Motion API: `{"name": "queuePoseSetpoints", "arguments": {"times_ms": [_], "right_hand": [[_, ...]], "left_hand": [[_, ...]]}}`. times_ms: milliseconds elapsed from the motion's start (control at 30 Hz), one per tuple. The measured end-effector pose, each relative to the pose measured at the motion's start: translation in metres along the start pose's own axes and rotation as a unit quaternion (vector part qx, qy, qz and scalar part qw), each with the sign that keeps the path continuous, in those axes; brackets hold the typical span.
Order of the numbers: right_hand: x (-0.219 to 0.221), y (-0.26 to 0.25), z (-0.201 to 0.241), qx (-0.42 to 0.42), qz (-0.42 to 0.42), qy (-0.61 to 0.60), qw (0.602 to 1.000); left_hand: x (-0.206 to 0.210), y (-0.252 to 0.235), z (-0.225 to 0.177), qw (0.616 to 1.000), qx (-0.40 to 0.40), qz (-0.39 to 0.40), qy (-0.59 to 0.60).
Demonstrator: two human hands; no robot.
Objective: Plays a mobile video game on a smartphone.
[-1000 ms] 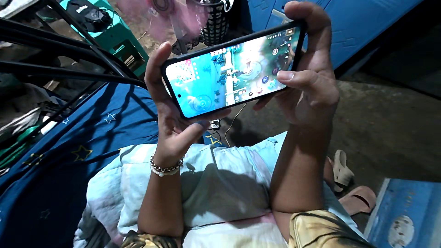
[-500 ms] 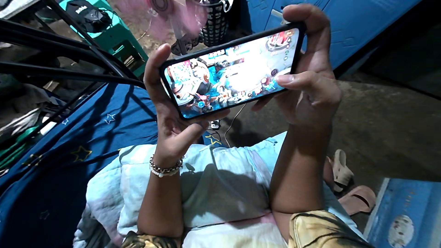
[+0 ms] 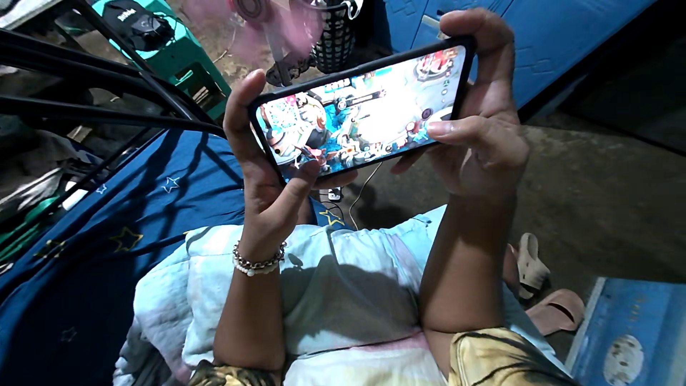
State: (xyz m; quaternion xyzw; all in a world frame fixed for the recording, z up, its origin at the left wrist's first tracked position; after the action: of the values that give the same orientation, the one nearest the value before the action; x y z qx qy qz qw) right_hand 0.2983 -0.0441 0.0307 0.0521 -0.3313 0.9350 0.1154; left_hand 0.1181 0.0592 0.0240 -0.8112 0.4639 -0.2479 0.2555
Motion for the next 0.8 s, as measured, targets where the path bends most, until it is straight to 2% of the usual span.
{"name": "queuePoseSetpoints", "arguments": {"times_ms": [800], "right_hand": [[0.0027, 0.001, -0.0005, -0.01, 0.009, -0.006, 1.0]], "left_hand": [[-0.0018, 0.0007, 0.0011, 0.999, -0.003, -0.029, -0.031]]}}
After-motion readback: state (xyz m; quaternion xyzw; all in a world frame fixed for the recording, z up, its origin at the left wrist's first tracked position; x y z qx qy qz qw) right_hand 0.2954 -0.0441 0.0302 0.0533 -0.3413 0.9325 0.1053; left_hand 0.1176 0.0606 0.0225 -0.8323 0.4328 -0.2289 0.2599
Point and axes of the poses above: each hand's wrist, its own y-axis away from the middle knuckle, its own x-axis out of the palm, z = x × y, the point moved 8 cm from there along -y, towards the middle knuckle, and after that the axes turned 3 degrees about z, right-handed, at the moved point
